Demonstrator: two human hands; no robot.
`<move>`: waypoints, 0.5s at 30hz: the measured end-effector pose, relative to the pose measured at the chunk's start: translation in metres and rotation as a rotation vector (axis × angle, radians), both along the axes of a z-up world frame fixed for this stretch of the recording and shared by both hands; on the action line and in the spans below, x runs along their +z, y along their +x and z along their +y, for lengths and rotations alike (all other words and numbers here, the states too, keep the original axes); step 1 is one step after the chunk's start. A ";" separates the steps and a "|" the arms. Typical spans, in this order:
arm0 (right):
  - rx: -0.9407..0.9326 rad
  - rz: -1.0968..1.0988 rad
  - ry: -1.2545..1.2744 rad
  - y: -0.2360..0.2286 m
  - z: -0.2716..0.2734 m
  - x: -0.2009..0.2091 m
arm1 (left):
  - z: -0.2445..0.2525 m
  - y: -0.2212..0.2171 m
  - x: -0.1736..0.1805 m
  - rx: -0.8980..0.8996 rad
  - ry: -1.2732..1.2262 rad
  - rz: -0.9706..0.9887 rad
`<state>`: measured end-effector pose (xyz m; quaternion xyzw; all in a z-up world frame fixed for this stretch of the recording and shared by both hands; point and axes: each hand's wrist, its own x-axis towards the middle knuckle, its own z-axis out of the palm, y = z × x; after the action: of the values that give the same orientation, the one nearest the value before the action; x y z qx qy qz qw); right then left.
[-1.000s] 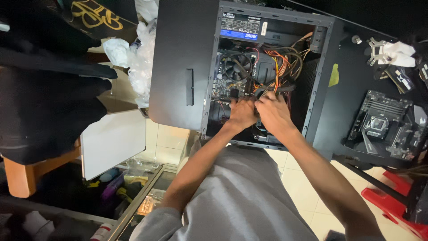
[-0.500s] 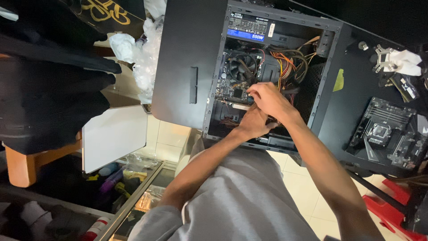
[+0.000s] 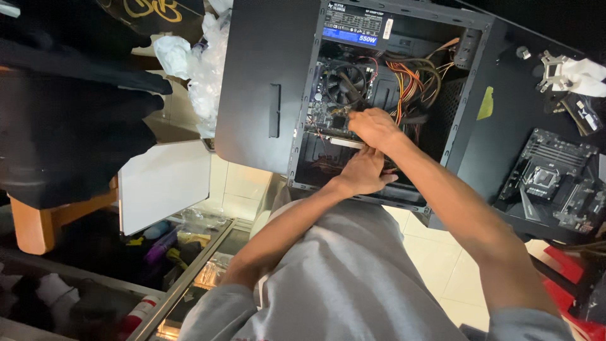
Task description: The person works inside an open computer case, using a screwdriver to tighten screws on the motherboard and securing internal components. They also connect and organize various power and data cables within the chassis.
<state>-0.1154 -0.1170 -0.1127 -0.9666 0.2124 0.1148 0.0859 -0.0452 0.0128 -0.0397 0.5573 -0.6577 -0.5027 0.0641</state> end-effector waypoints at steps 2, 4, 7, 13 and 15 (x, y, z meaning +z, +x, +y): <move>0.022 0.007 -0.023 0.006 0.006 0.023 | 0.002 0.011 0.007 0.040 0.013 0.105; 0.045 0.010 -0.047 0.008 0.007 0.025 | 0.004 0.018 0.015 0.082 0.024 0.207; 0.063 0.087 -0.011 0.006 0.007 0.002 | 0.004 0.026 0.028 0.034 0.057 0.062; 0.079 0.139 -0.005 0.006 0.010 0.032 | -0.006 0.058 0.090 0.002 0.021 0.139; 0.143 0.098 -0.031 0.007 0.014 0.061 | -0.003 0.061 0.091 0.063 0.083 -0.041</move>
<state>-0.1082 -0.1029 -0.0522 -0.9738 0.1485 0.1644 0.0518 0.0161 0.0095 0.0510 0.5902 -0.6196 -0.5156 0.0433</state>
